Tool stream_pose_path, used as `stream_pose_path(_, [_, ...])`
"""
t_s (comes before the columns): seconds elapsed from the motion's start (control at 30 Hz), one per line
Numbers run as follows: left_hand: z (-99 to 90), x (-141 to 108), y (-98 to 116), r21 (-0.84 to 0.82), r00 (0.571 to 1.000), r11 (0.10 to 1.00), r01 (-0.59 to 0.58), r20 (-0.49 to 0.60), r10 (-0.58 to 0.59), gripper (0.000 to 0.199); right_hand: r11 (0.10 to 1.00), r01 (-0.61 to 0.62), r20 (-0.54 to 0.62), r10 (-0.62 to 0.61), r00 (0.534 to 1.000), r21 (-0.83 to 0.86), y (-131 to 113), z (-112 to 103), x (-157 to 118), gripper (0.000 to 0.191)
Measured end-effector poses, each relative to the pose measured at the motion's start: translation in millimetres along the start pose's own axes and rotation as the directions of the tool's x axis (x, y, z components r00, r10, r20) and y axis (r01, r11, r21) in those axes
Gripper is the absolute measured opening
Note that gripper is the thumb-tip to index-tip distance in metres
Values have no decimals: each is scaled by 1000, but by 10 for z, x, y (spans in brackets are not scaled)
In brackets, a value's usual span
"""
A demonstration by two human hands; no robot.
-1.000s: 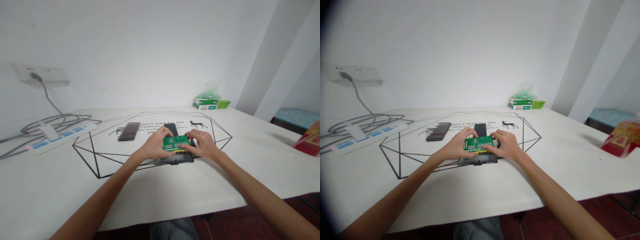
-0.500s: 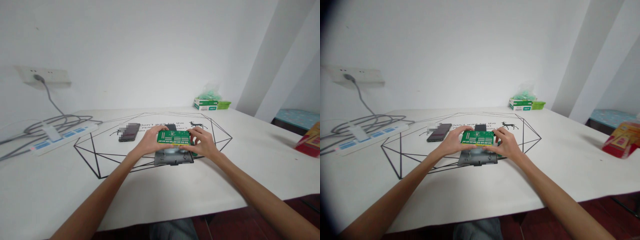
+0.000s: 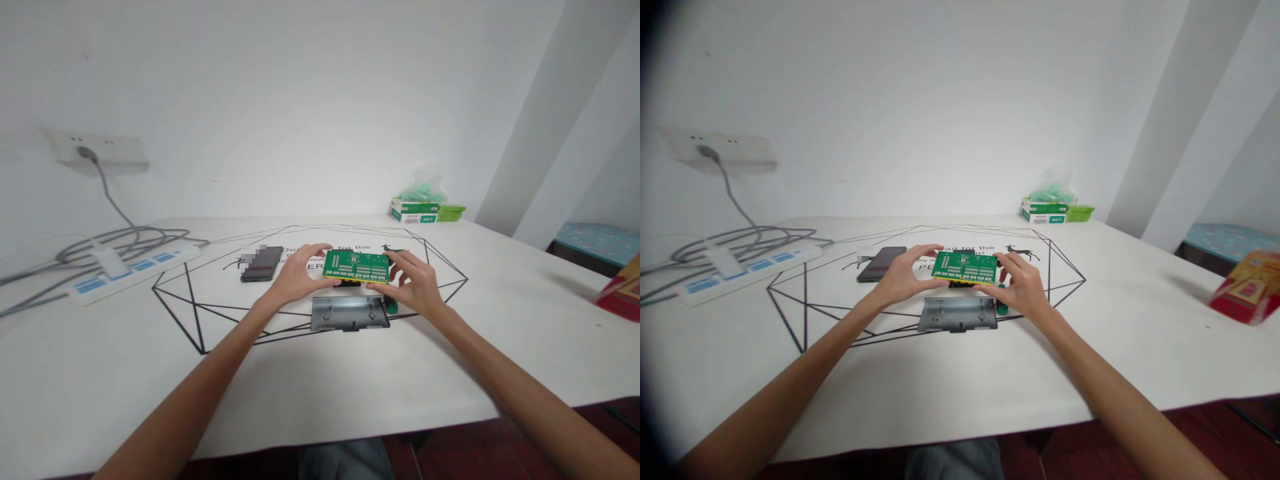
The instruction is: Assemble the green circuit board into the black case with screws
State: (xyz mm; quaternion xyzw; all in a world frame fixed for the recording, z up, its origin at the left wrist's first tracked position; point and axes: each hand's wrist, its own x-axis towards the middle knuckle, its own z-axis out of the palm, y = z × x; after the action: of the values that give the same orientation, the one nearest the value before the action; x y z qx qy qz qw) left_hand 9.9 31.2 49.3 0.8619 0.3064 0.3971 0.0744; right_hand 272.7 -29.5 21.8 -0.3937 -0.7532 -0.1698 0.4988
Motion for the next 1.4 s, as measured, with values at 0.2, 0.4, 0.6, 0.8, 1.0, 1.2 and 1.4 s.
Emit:
stream_pose_path(0.2, [35, -17, -63, -14, 997, 999, 52, 57, -51, 60, 998, -53, 46, 51, 998, 41, 19, 2, 5, 51])
stream_pose_path(0.4, [93, -56, -95, -11, 979, 997, 79, 191, -76, 63, 992, -80, 90, 71, 993, 98, 15, 10, -1, 51])
stream_pose_path(0.6, [106, -50, -106, -63, 978, 994, 85, 198, -71, 57, 986, -137, 189, 117, 975, 95, 15, -19, 13, 53])
stream_pose_path(0.8, [106, -26, -23, -75, 994, 993, 87, 75, -81, 54, 994, -75, 255, 92, 963, -73, 168, 24, -45, 56])
stream_pose_path(1.0, [144, -14, 35, -254, 978, 946, 201, 115, -177, 55, 992, -127, 231, 126, 965, -11, 156, 54, -71, 60])
stream_pose_path(1.2, [177, -11, -36, -443, 956, 848, 291, 163, -243, 63, 982, -169, 186, 151, 971, 81, 61, 26, -39, 62])
stream_pose_path(1.4, [111, 4, -4, -501, 934, 789, 355, 213, -286, 63, 958, -251, 180, 224, 958, 139, 22, 44, -25, 56])
